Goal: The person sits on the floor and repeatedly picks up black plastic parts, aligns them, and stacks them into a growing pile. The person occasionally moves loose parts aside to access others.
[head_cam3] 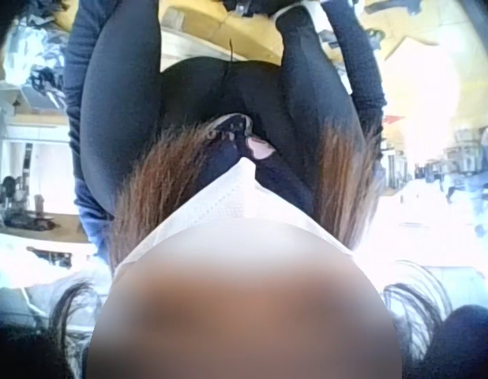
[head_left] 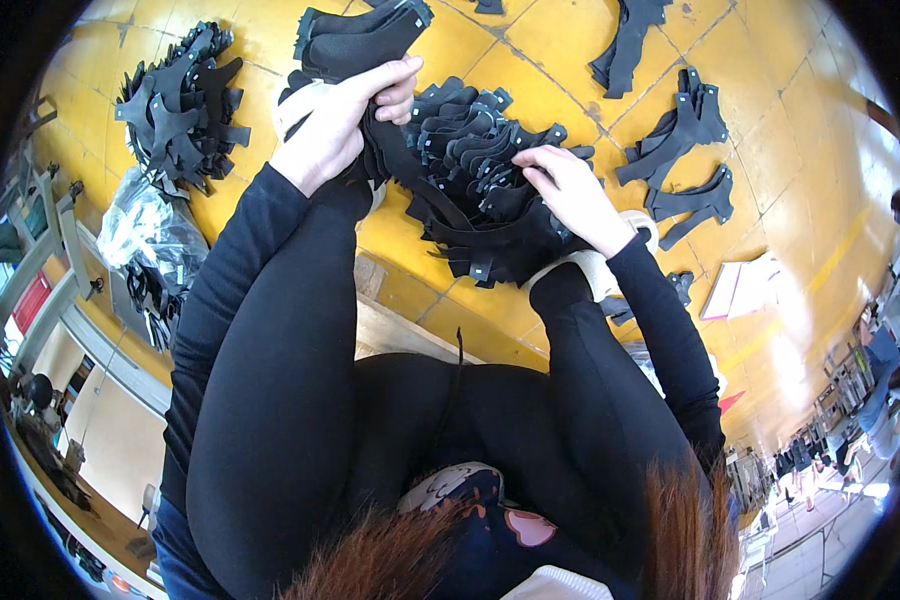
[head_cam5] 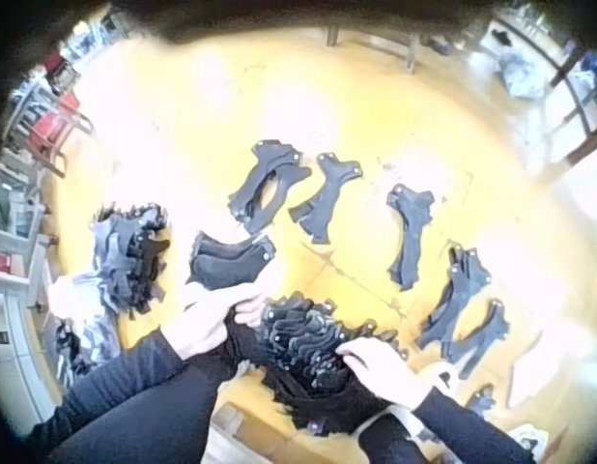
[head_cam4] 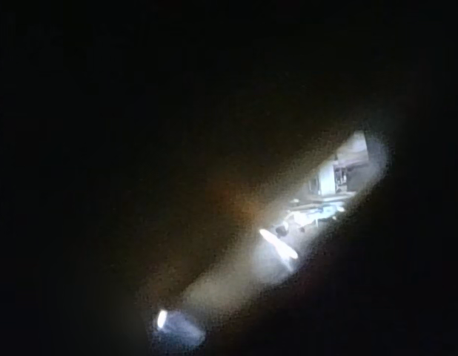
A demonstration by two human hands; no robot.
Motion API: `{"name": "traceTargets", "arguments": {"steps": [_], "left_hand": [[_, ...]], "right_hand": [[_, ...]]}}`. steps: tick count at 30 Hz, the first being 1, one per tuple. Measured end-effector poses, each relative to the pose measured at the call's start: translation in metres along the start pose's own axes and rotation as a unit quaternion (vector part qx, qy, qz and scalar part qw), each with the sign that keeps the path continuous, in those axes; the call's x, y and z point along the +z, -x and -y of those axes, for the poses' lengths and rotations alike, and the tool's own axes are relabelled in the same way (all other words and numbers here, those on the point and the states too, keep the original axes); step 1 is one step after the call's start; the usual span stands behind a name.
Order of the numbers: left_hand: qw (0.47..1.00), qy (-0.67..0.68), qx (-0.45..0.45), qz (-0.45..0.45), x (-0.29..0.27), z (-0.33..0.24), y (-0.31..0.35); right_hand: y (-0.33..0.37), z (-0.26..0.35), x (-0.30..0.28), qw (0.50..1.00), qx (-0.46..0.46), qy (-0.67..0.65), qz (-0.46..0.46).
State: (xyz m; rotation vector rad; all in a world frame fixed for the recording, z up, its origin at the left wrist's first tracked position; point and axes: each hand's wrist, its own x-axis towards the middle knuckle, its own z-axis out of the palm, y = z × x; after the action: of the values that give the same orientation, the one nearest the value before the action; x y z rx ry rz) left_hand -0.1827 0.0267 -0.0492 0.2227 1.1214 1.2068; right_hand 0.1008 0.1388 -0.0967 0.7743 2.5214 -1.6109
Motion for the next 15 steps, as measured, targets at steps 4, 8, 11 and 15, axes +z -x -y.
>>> {"name": "traceTargets", "arguments": {"steps": [4,8,11,15], "left_hand": [[1.000,-0.004,-0.031,-0.007,0.001,0.005,0.000],[0.999,-0.011,-0.041,-0.012,0.001,0.006,0.002],[0.999,-0.012,-0.033,-0.002,0.001,0.005,0.002],[0.999,-0.010,-0.030,0.008,0.002,0.004,0.002]], "right_hand": [[0.006,-0.009,-0.006,0.999,0.023,-0.022,0.013],[0.002,-0.006,-0.006,1.000,0.004,0.007,0.010],[-0.004,-0.005,-0.001,0.998,-0.030,0.047,0.007],[-0.006,-0.003,0.003,0.999,0.001,0.047,0.010]]}}
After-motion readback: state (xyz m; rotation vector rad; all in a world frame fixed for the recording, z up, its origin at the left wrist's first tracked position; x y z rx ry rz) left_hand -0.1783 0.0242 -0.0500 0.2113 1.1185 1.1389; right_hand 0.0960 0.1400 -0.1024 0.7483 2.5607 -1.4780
